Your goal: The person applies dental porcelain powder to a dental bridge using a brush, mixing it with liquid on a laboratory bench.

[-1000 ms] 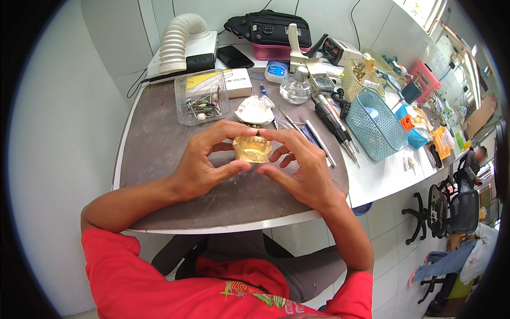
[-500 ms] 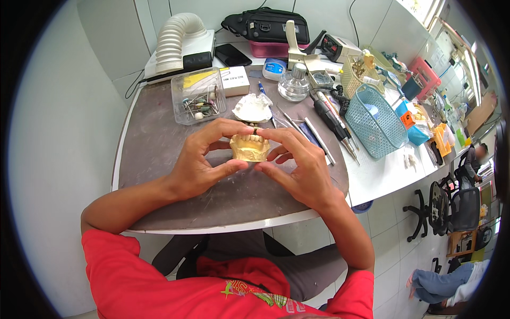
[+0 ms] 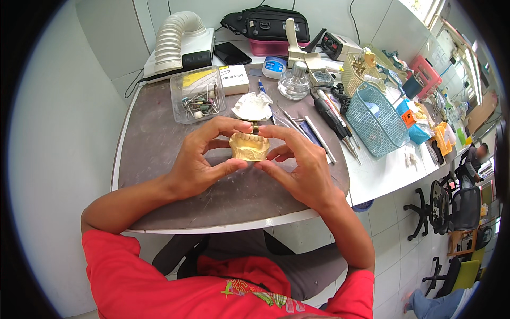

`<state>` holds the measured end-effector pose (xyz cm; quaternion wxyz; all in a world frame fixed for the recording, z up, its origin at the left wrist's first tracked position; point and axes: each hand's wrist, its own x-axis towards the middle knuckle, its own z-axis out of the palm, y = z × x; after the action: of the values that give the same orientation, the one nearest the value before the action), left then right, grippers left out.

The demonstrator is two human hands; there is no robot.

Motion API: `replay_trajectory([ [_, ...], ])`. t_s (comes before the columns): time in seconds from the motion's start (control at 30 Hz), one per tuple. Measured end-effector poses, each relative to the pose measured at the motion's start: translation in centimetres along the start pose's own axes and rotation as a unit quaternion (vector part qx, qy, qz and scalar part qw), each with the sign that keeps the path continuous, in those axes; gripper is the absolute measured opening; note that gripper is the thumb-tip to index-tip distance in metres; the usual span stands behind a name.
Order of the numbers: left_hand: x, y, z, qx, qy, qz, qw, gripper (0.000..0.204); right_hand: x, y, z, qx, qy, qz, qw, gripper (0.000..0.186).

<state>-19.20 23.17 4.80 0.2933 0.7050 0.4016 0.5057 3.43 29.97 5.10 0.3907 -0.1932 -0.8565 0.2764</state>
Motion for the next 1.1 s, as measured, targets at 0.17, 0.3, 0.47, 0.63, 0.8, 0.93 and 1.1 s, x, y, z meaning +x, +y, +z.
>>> replay_trajectory([
  [0.17, 0.02, 0.1, -0.04, -0.005, -0.001, -0.001, 1.0, 0.051, -0.03, 0.07, -0.01, -0.006, -0.002, -0.002, 1.0, 0.047],
  [0.3, -0.03, -0.03, -0.07, -0.013, -0.007, -0.002, 1.0, 0.051, -0.01, -0.05, 0.01, -0.004, -0.001, 0.0, 1.0, 0.046],
  [0.47, 0.01, -0.01, -0.33, -0.007, -0.021, -0.015, 1.0, 0.052, 0.01, -0.18, -0.04, -0.009, -0.005, 0.007, 1.0, 0.045],
  [0.63, 0.02, -0.07, -0.19, -0.001, -0.009, 0.004, 1.0, 0.05, -0.04, -0.19, 0.04, -0.004, -0.003, 0.007, 1.0, 0.043],
  [0.8, 0.06, 0.02, -0.08, 0.001, -0.002, 0.007, 1.0, 0.049, -0.01, -0.17, 0.06, -0.003, -0.003, 0.008, 1.0, 0.041],
  [0.93, 0.06, 0.19, -0.05, 0.006, -0.001, 0.005, 1.0, 0.049, 0.01, -0.16, -0.03, -0.012, -0.007, 0.005, 1.0, 0.042],
  [1.1, 0.12, -0.01, -0.29, 0.013, -0.011, 0.022, 1.0, 0.047, 0.01, -0.38, 0.09, 0.009, 0.004, 0.016, 1.0, 0.043],
])
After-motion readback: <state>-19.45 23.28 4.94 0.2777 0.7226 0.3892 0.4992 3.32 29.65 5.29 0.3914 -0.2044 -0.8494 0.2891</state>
